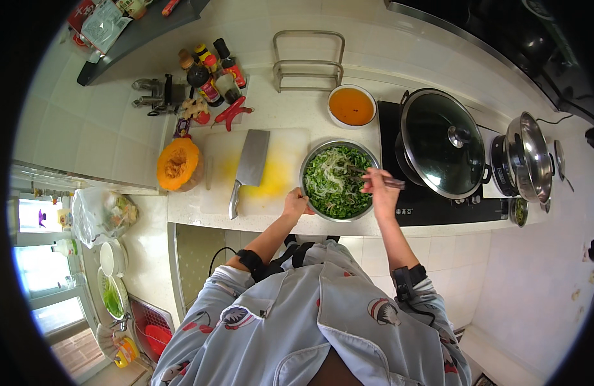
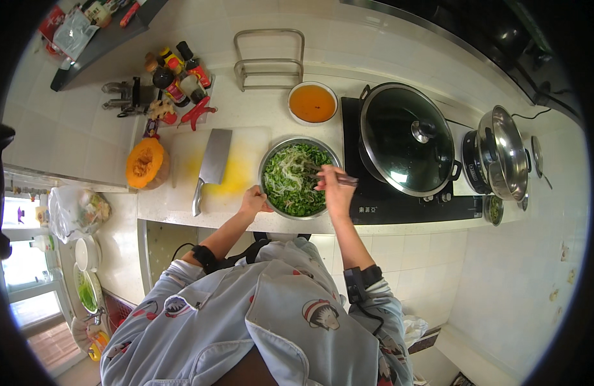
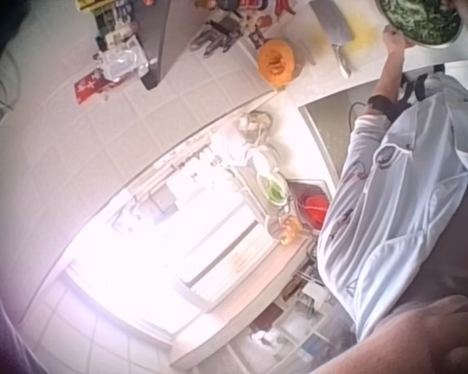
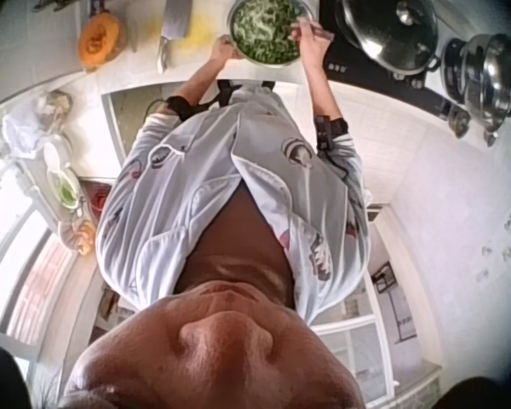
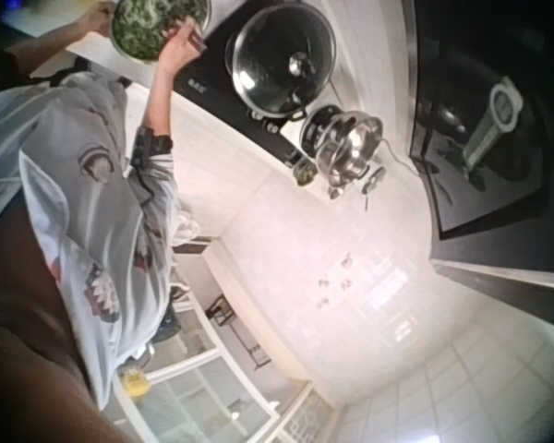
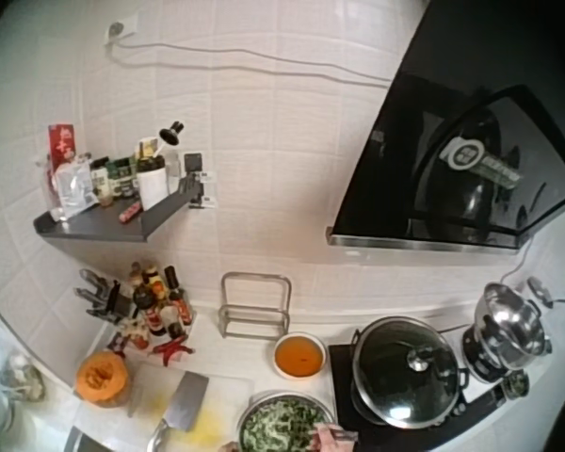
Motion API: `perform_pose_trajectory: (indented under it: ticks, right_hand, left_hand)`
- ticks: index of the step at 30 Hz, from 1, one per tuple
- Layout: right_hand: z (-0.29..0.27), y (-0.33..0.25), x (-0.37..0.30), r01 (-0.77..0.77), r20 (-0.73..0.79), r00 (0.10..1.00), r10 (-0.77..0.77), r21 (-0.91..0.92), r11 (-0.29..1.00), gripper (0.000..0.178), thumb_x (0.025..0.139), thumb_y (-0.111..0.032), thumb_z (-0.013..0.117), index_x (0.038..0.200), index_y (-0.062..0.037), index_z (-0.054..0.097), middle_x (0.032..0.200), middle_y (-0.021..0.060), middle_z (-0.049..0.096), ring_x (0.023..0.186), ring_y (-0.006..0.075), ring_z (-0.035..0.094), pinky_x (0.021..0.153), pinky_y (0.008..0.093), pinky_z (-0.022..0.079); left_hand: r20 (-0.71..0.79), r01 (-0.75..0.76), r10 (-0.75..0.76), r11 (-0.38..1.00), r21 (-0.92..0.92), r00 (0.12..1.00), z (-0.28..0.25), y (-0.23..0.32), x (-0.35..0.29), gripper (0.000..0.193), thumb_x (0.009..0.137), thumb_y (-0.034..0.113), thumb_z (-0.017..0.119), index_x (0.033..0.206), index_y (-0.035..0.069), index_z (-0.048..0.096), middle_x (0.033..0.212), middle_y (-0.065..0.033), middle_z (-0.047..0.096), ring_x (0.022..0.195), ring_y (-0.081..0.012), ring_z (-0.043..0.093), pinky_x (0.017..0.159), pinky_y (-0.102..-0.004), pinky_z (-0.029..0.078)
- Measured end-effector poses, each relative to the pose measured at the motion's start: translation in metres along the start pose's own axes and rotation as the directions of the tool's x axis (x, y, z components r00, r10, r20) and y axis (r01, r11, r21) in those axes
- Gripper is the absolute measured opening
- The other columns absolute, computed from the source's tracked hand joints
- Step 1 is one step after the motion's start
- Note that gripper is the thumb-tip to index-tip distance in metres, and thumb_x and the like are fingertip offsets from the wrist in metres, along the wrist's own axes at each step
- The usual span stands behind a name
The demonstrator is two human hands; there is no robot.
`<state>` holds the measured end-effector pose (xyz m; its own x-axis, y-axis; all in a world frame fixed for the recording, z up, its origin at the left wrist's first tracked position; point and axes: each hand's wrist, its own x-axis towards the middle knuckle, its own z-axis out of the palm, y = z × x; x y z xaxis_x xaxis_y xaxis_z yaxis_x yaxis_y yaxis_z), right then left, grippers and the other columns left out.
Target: The person mixes chopped green vegetables in a metal bowl using chopsticks, then adds seasonings from a container and a box, and continues mixing. The person retrieves a seasoning container from a drawer and returns it after use.
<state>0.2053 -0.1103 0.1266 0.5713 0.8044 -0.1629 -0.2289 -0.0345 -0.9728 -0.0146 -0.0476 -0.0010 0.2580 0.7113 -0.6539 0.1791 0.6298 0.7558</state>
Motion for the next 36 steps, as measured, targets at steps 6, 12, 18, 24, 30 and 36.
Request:
perform_pose_trajectory:
  ticks: [6,12,18,24,30,36]
  right_hand:
    - [-0.014,-0.006,0.009,-0.140,-0.046,0.990,0.132,-0.380,0.914,0.018,0.088,-0.016,0.060,0.089,0.0008,0.066,0.071,0.0053,0.064,0.051,0.0071,0.053,0.047,0.0222,0.046]
    - [-0.017,-0.043,0.002,0.091,0.309,0.950,0.055,-0.437,0.895,0.020,0.086,-0.017,0.060,0.091,0.0017,0.068,0.071,0.0050,0.064,0.055,0.0089,0.054,0.051,0.0241,0.045]
    - [-0.004,-0.035,-0.027,0.004,0.451,0.853,0.262,-0.508,0.861,0.019,0.088,-0.019,0.061,0.090,-0.0018,0.068,0.071,0.0040,0.065,0.057,0.0104,0.056,0.054,0.0251,0.046]
    - [-0.017,-0.003,-0.010,0.008,0.307,0.928,0.211,-0.583,0.812,0.020,0.087,-0.021,0.061,0.089,-0.0016,0.068,0.070,0.0041,0.065,0.057,0.0098,0.057,0.053,0.0251,0.046]
    - [-0.028,-0.013,0.008,0.088,0.180,0.984,-0.013,-0.418,0.904,0.020,0.088,-0.017,0.060,0.089,0.0024,0.067,0.070,0.0056,0.065,0.052,0.0086,0.055,0.048,0.0234,0.045]
    - [0.008,0.015,-0.012,-0.083,0.191,0.972,0.135,-0.259,0.962,0.016,0.088,-0.016,0.062,0.088,0.0000,0.067,0.070,0.0042,0.065,0.051,0.0076,0.056,0.047,0.0222,0.046]
  left_hand:
    - [-0.005,0.011,-0.011,1.000,0.018,1.000,0.000,0.003,-0.002,0.007,0.089,-0.002,0.047,0.083,-0.002,0.043,0.071,-0.0192,0.057,0.059,-0.0309,0.065,0.053,-0.0431,0.060]
    - [-0.009,-0.017,0.017,1.000,0.002,1.000,0.000,0.005,-0.003,0.006,0.089,-0.002,0.047,0.084,-0.003,0.044,0.068,-0.0187,0.057,0.059,-0.0305,0.065,0.052,-0.0424,0.060]
    - [-0.004,0.005,-0.005,1.000,-0.002,1.000,0.001,0.005,-0.004,0.004,0.088,-0.003,0.047,0.084,-0.003,0.045,0.068,-0.0182,0.057,0.059,-0.0300,0.065,0.052,-0.0424,0.060]
    - [0.006,0.049,-0.049,0.999,0.023,0.999,0.000,0.008,-0.005,0.007,0.089,-0.002,0.047,0.083,-0.002,0.044,0.073,-0.0181,0.058,0.061,-0.0299,0.065,0.053,-0.0421,0.060]
    - [0.012,0.037,-0.037,0.999,-0.010,0.999,0.000,0.003,-0.003,0.008,0.089,-0.001,0.046,0.082,-0.001,0.042,0.073,-0.0182,0.057,0.062,-0.0308,0.066,0.053,-0.0429,0.060]
    - [-0.004,0.013,-0.013,1.000,0.005,1.000,0.002,0.004,-0.005,0.007,0.089,-0.002,0.046,0.083,-0.001,0.043,0.071,-0.0173,0.056,0.062,-0.0302,0.066,0.053,-0.0427,0.060]
